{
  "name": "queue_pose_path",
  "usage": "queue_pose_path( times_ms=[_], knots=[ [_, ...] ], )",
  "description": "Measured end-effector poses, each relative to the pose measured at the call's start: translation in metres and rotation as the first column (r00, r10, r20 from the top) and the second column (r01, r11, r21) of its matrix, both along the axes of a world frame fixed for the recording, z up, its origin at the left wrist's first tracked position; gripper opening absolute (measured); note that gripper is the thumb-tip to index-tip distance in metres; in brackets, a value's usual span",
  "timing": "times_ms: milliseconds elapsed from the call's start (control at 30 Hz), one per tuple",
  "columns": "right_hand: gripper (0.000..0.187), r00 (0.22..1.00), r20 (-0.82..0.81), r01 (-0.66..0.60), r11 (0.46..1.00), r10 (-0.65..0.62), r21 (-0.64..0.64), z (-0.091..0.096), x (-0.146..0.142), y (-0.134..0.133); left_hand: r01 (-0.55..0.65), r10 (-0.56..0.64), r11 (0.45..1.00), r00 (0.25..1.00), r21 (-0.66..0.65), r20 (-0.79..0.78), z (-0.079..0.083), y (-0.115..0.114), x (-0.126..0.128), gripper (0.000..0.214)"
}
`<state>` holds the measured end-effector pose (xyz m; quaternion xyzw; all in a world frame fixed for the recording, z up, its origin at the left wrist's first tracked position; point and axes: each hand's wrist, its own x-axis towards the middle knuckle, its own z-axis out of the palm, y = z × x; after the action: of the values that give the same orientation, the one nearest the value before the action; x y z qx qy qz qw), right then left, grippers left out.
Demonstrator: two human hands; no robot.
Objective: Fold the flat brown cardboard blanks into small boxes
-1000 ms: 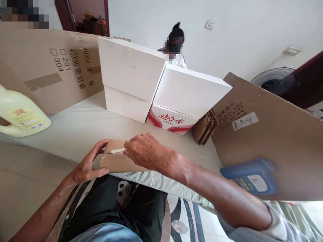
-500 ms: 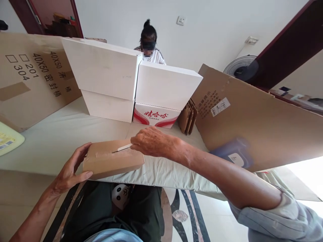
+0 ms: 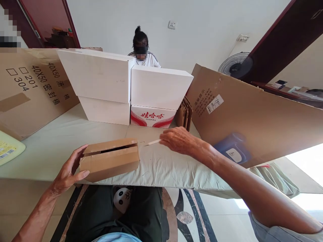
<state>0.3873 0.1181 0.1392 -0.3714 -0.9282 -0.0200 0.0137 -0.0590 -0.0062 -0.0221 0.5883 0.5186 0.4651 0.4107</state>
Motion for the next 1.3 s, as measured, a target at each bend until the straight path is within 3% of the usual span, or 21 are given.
queue_pose_path(
  times_ms=[67, 133, 200, 300, 367, 467, 567, 700, 867, 967, 1100, 1300],
  knots=[
    [0.055, 0.994, -0.077, 0.072, 0.997, -0.072, -0.007, -0.007, 0.024, -0.002, -0.032, 0.032, 0.999, 0.999, 0.002, 0.002, -0.002, 0.000, -0.003, 0.095],
    [0.055, 0.966, -0.204, 0.152, 0.987, -0.158, -0.048, -0.031, 0.043, -0.011, -0.047, 0.047, 0.999, 0.999, 0.009, 0.008, -0.003, 0.000, -0.003, 0.096],
    [0.052, 0.902, -0.334, 0.259, 0.962, -0.273, -0.087, -0.074, 0.052, -0.025, -0.054, 0.053, 0.998, 0.998, 0.029, 0.019, -0.005, 0.001, -0.001, 0.094],
    [0.053, 0.835, -0.414, 0.381, 0.924, -0.362, -0.038, -0.156, 0.047, -0.053, -0.054, 0.051, 0.997, 0.998, 0.056, 0.039, -0.008, 0.003, 0.001, 0.085],
    [0.051, 0.815, -0.433, 0.416, 0.909, -0.386, -0.028, -0.201, 0.037, -0.068, -0.042, 0.041, 0.998, 0.999, 0.056, 0.020, -0.010, 0.005, -0.003, 0.080],
    [0.050, 0.802, -0.455, 0.419, 0.907, -0.386, -0.030, -0.231, 0.023, -0.079, 0.010, -0.006, 0.999, 0.997, 0.045, -0.073, -0.007, 0.008, -0.013, 0.075],
    [0.042, 0.734, -0.584, 0.373, 0.924, -0.346, -0.079, -0.218, 0.003, -0.077, 0.091, -0.085, 0.995, 0.988, 0.044, -0.128, 0.003, 0.010, -0.020, 0.073],
    [0.041, 0.620, -0.764, 0.187, 0.979, -0.180, -0.079, -0.170, -0.040, -0.070, 0.149, -0.142, 0.988, 0.978, 0.041, -0.150, 0.022, 0.012, -0.019, 0.071],
    [0.071, 0.663, -0.749, -0.029, 1.000, 0.013, -0.008, -0.126, -0.090, -0.058, 0.149, -0.143, 0.989, 0.968, 0.013, -0.207, 0.031, 0.012, -0.019, 0.087],
    [0.051, 0.685, -0.726, -0.047, 0.998, 0.055, 0.032, -0.118, -0.100, -0.055, 0.162, -0.159, 0.987, 0.967, 0.002, -0.198, 0.030, 0.011, -0.021, 0.095],
    [0.009, 0.738, -0.654, -0.023, 0.975, 0.166, 0.221, -0.117, -0.097, -0.065, 0.217, -0.214, 0.976, 0.959, -0.005, -0.185, 0.031, 0.013, -0.023, 0.112],
    [0.009, 0.766, -0.604, 0.017, 0.933, 0.219, 0.360, -0.123, -0.090, -0.076, 0.342, -0.342, 0.940, 0.934, -0.016, -0.102, 0.040, 0.026, -0.032, 0.115]
  ],
)
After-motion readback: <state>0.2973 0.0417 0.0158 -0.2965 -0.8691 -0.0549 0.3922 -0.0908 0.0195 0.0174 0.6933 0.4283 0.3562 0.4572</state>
